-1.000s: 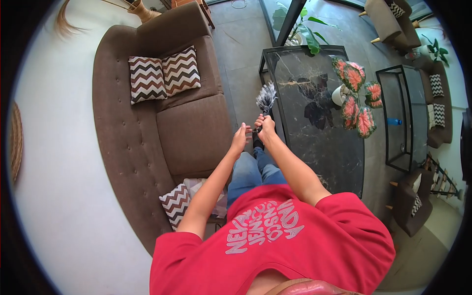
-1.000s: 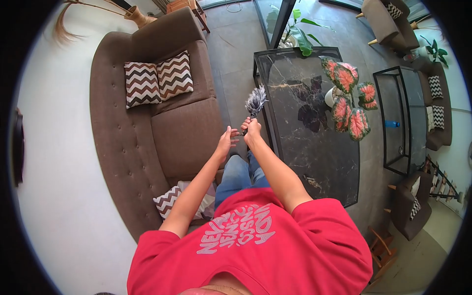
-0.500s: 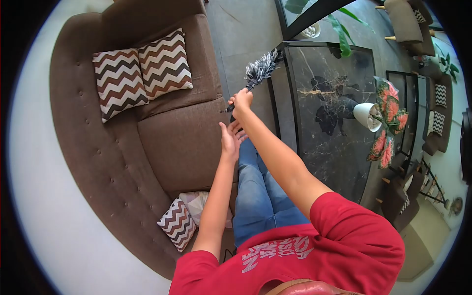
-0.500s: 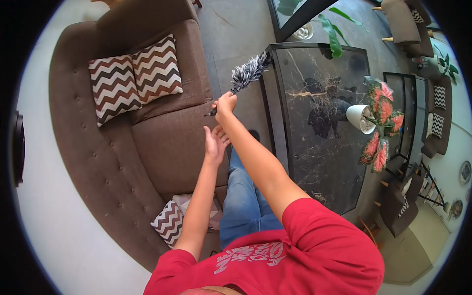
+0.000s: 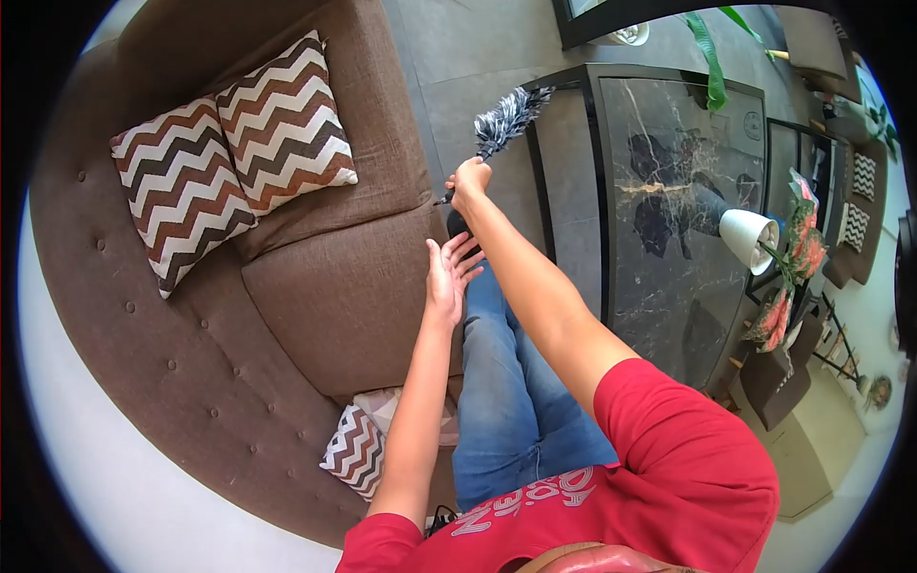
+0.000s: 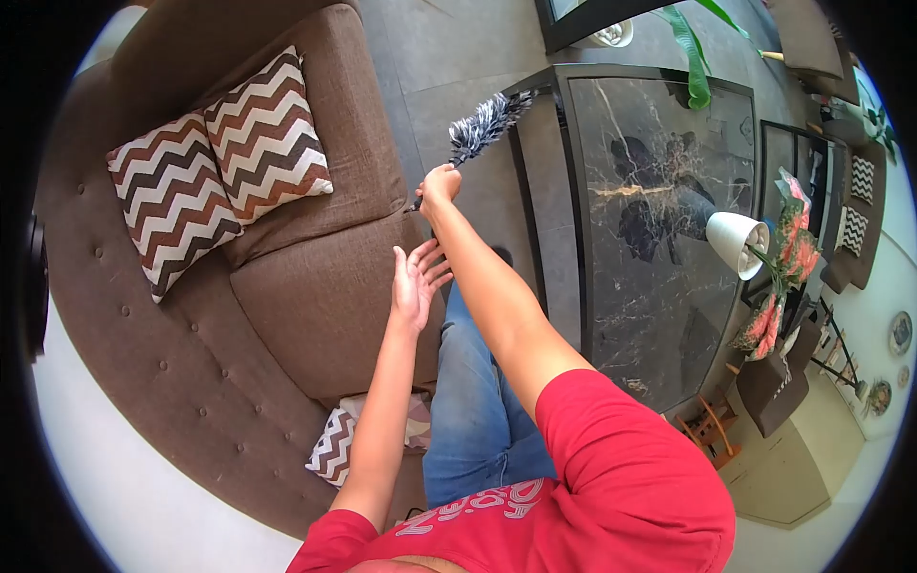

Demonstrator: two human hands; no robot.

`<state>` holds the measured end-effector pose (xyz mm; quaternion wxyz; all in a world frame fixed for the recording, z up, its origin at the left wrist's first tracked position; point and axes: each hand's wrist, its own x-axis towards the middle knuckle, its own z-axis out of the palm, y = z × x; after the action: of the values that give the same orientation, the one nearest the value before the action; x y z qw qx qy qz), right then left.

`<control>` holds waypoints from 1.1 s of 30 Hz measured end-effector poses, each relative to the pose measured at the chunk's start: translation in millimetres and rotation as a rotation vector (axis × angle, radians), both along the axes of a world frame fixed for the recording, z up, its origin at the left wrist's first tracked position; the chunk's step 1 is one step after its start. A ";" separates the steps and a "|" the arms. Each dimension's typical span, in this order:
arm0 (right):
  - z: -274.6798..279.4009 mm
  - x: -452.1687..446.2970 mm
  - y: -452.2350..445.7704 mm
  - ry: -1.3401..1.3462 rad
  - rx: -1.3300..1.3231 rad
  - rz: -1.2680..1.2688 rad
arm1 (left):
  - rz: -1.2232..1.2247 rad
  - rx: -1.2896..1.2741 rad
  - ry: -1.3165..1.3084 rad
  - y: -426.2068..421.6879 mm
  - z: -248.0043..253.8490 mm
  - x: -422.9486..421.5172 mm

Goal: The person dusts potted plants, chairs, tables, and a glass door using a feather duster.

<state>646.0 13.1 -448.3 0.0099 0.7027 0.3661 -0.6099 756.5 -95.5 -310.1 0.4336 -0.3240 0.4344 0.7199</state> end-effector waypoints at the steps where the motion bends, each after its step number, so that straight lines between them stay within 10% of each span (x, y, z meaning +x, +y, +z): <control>1: -6.1 2.2 0.8 -0.067 0.021 0.059 | -0.017 -0.003 -0.006 0.0 -0.6 -0.8; 23: 0.7 221.7 62.4 -0.283 0.430 1.208 | -0.069 -0.039 0.101 30.2 23.4 85.8; 33: -1.7 260.3 113.1 -0.294 0.580 1.271 | -0.123 -0.096 0.101 32.9 34.5 211.5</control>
<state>906.2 126.1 -450.0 0.2254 0.4026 0.8473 -0.2631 967.9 -62.6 -275.6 0.4385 -0.2807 0.5088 0.6856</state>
